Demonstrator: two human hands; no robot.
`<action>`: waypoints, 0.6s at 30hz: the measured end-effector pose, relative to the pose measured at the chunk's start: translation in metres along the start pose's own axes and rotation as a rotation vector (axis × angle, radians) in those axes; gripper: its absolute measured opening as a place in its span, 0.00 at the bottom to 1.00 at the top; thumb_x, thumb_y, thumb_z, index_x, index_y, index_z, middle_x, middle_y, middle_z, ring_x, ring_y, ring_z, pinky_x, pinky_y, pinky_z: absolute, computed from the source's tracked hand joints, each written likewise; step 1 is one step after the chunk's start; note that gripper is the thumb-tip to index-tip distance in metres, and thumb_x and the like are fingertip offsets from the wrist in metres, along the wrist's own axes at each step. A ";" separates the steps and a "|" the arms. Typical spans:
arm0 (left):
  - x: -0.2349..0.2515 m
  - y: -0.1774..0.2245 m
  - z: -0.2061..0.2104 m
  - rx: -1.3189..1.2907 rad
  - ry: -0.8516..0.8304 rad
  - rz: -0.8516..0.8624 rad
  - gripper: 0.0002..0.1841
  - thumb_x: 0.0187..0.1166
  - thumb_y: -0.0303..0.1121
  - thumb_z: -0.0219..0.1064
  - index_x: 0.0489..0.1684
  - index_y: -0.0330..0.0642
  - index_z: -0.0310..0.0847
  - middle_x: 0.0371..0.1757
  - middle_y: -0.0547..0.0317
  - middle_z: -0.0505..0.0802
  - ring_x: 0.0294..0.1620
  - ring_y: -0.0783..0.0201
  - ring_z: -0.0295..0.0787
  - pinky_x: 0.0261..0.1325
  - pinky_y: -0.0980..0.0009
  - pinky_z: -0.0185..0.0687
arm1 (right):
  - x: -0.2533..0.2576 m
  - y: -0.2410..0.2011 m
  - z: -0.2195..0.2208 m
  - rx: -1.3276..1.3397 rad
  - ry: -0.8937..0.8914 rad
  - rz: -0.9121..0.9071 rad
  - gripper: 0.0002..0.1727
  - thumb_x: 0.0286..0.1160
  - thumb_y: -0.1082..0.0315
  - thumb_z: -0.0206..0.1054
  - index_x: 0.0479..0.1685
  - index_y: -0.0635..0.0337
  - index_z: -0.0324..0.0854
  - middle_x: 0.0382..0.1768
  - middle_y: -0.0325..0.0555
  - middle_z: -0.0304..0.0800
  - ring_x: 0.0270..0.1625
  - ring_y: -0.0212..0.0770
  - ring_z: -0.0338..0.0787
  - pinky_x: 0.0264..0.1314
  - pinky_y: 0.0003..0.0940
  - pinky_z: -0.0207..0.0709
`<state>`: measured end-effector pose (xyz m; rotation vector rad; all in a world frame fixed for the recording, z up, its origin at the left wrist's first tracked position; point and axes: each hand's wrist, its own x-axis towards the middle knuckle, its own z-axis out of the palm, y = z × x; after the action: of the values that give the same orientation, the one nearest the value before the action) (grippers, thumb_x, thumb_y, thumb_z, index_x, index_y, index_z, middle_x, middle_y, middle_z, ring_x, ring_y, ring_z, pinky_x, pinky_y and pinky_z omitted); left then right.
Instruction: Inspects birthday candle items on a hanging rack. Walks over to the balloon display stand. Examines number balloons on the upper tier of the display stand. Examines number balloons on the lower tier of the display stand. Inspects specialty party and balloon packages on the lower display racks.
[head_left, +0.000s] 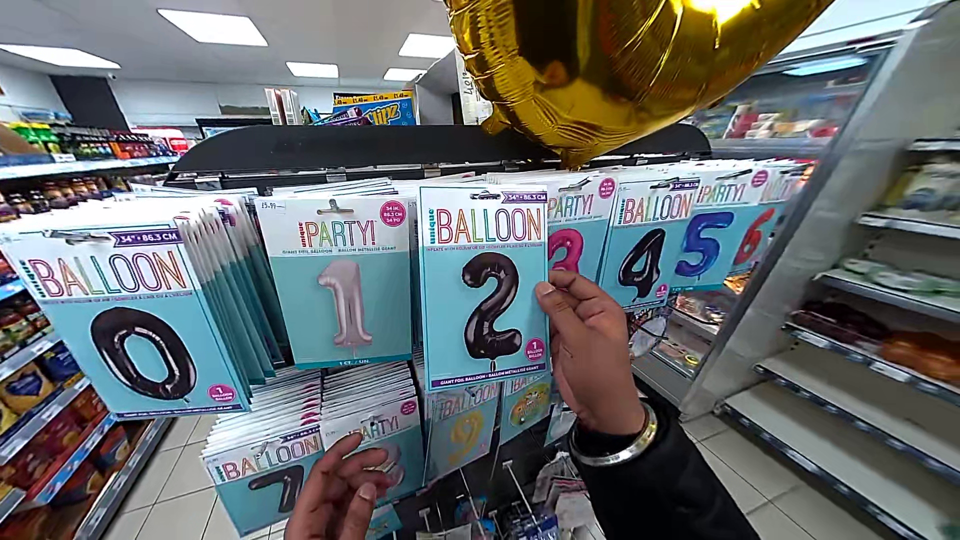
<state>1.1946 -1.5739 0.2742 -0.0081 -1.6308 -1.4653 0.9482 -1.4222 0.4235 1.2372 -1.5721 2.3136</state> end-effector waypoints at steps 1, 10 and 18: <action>0.001 0.001 0.002 0.007 0.007 0.001 0.25 0.85 0.20 0.56 0.82 0.34 0.61 0.59 0.44 0.92 0.51 0.50 0.95 0.57 0.55 0.93 | 0.002 0.002 0.000 0.002 0.000 0.005 0.12 0.89 0.66 0.61 0.60 0.57 0.84 0.42 0.48 0.92 0.37 0.41 0.92 0.38 0.35 0.89; 0.022 0.010 0.024 0.076 0.071 0.055 0.24 0.85 0.21 0.57 0.80 0.29 0.60 0.59 0.42 0.91 0.49 0.50 0.94 0.55 0.56 0.93 | 0.014 0.009 -0.004 -0.021 -0.051 -0.040 0.12 0.86 0.67 0.64 0.60 0.59 0.85 0.39 0.50 0.93 0.35 0.43 0.93 0.36 0.37 0.90; 0.059 0.013 0.045 0.281 0.225 0.173 0.22 0.85 0.36 0.63 0.74 0.32 0.75 0.62 0.45 0.91 0.59 0.48 0.92 0.62 0.55 0.92 | 0.013 0.034 -0.014 -0.274 0.055 -0.254 0.16 0.82 0.62 0.70 0.63 0.57 0.84 0.45 0.39 0.95 0.41 0.35 0.95 0.41 0.31 0.93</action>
<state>1.1406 -1.5663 0.3255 0.1647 -1.5946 -1.0582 0.9148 -1.4315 0.4046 1.2137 -1.5473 1.8904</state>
